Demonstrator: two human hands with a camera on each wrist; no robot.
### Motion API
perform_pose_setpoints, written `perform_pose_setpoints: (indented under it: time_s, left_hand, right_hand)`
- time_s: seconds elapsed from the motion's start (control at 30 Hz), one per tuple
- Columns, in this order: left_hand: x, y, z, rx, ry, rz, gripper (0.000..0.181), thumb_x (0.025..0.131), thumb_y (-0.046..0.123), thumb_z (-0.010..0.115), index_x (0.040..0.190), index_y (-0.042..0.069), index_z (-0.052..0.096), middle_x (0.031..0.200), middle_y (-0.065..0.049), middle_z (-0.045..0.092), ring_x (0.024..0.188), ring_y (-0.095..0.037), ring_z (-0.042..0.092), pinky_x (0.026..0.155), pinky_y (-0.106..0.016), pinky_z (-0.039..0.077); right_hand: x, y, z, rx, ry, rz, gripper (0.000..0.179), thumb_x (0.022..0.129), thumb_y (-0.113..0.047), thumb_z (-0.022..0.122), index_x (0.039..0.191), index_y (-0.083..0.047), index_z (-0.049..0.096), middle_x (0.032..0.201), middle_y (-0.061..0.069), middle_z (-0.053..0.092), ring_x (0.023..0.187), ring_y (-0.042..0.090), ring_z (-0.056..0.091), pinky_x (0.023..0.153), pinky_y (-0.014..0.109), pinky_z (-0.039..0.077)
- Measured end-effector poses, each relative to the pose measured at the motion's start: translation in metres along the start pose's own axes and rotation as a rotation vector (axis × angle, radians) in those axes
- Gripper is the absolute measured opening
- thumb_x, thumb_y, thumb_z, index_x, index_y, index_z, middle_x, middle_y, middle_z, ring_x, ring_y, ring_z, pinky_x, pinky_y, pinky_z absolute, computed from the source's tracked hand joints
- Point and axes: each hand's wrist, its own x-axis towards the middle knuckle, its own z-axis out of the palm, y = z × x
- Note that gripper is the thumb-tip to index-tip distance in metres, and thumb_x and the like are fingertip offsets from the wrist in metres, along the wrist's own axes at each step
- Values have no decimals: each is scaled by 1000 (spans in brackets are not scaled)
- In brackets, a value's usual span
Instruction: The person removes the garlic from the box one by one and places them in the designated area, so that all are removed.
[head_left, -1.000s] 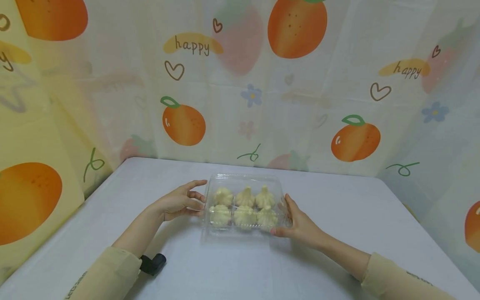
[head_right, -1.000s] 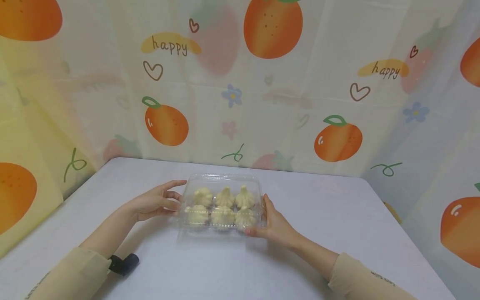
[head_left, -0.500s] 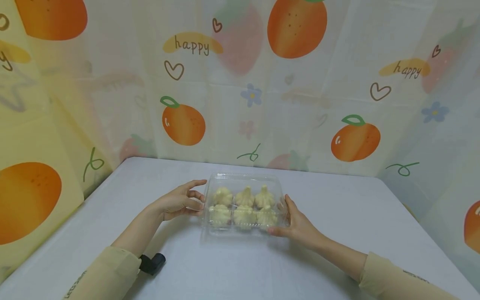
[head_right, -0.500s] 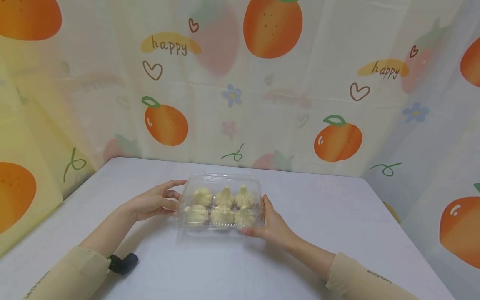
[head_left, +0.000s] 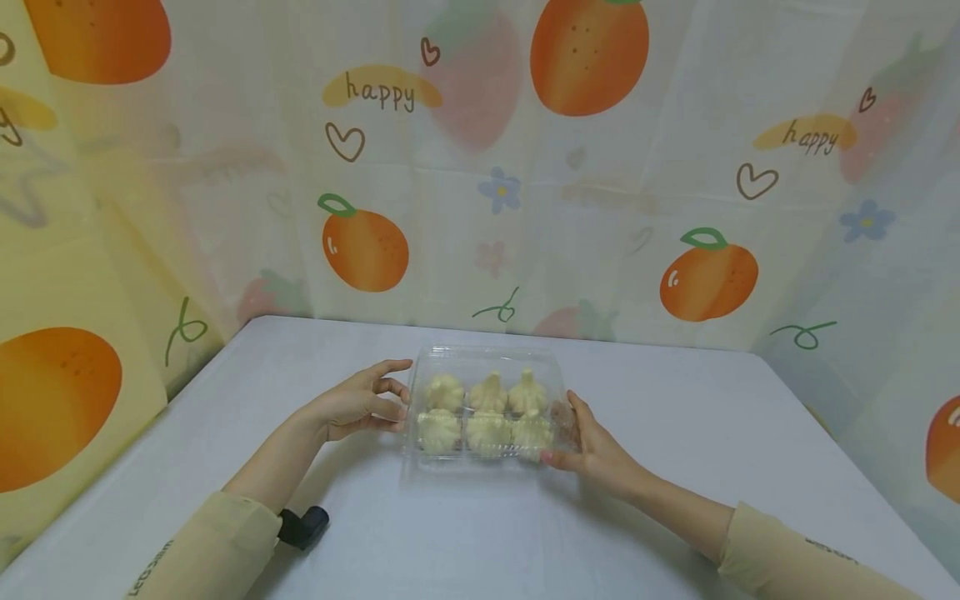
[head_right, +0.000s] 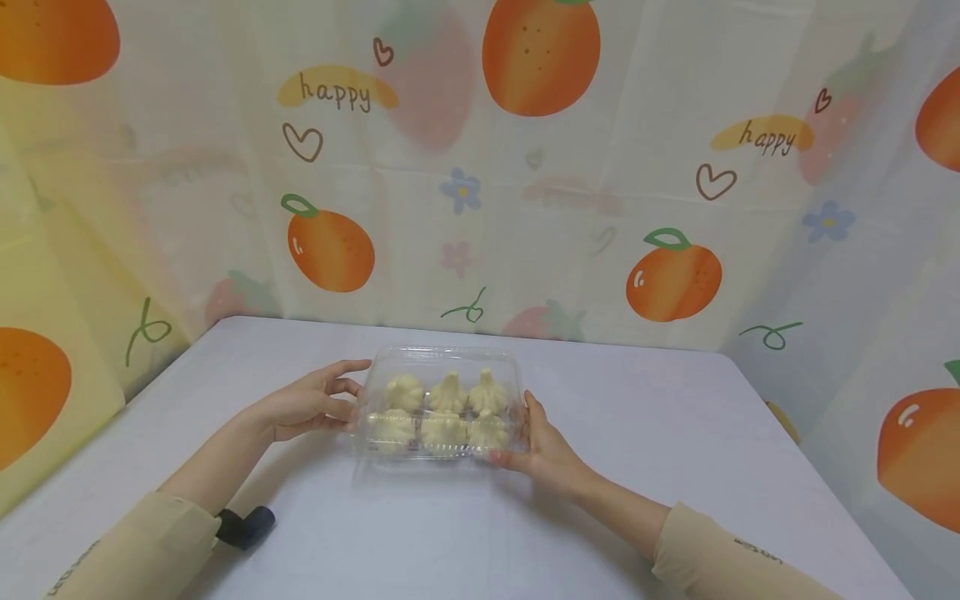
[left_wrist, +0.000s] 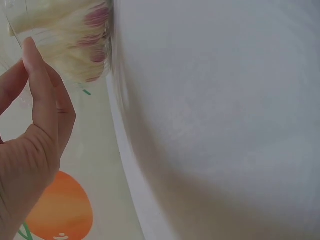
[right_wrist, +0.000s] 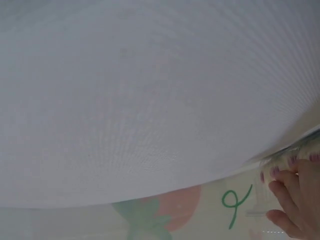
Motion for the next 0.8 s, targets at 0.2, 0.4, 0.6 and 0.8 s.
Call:
perform_pose_setpoints:
  time_s: [0.2,0.4,0.6,0.8]
  left_hand:
    - [0,0,1,2,6,2,92,86,-3,65,159,15,12,107,-5,51,83,-13,59,77,-24,61]
    - [0,0,2,3,12,3,93,86,-3,66,159,15,12,106,-4,51,82,-12,59,76,-23,61]
    - [0,1,2,10,20,-2,92,86,-3,66,159,14,13,106,-4,51,82,-13,59,75,-22,61]
    - [0,1,2,24,11,2,92,86,-3,66,159,12,12,108,-5,51,82,-13,58,75,-22,61]
  right_hand:
    - [-1,1,1,36,-12,-3,111,90,-31,70,156,-3,-15,166,23,6,151,46,15,123,62,22]
    - [-1,2,2,60,-29,-22,110,92,-29,69,155,-3,-17,166,21,10,151,46,17,123,64,20]
    - [-1,2,1,55,-44,-37,108,93,-29,67,155,-2,-17,166,21,10,151,45,17,123,63,21]
    - [-2,2,-1,72,-53,-40,102,95,-26,62,155,-2,-16,166,24,7,152,46,10,123,64,19]
